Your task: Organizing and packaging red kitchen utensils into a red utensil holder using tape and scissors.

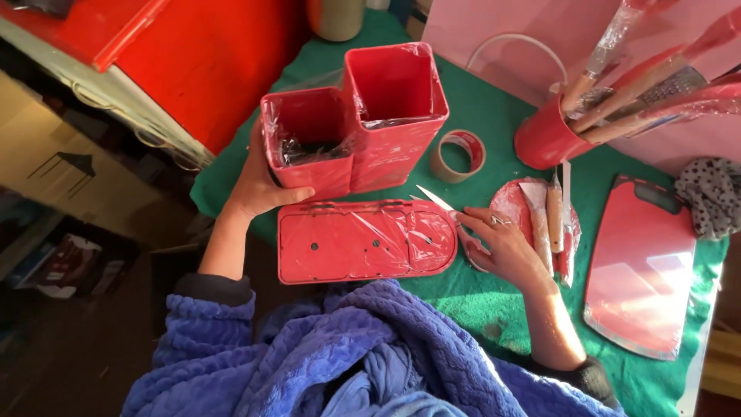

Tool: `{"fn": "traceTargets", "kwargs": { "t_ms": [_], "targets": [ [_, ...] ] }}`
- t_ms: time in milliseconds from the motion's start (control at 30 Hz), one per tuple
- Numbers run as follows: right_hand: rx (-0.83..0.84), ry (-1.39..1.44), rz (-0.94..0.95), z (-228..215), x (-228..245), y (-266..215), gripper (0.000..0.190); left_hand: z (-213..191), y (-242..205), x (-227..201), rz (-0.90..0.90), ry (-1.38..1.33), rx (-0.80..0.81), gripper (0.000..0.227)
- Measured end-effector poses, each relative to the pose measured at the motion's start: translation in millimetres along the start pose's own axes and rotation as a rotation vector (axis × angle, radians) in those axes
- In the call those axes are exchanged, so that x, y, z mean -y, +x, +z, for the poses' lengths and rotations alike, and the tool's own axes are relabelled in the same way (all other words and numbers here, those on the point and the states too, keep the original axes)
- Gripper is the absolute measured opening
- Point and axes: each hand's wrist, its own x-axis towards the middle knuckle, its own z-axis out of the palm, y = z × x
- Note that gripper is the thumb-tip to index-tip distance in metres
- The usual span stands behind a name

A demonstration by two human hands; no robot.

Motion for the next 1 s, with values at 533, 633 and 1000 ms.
{"fn": "traceTargets", "kwargs": {
  "t_ms": [533, 633, 1000],
  "targets": [
    [-0.016, -0.298, 0.194, -17, 11, 4, 0.066, -6, 20, 13, 0.009, -0.128, -0.058, 0.123],
    [-0.139, -0.045, 0.078, -26, 25, 25, 0.068, -8, 19, 12, -0.015, -0.088, -0.041, 0.124],
    [0.052, 0.988, -0.054, 26, 31, 141, 0.079, -13, 8, 11, 0.057, 0.021, 0.084, 0.128]
  ]
}}
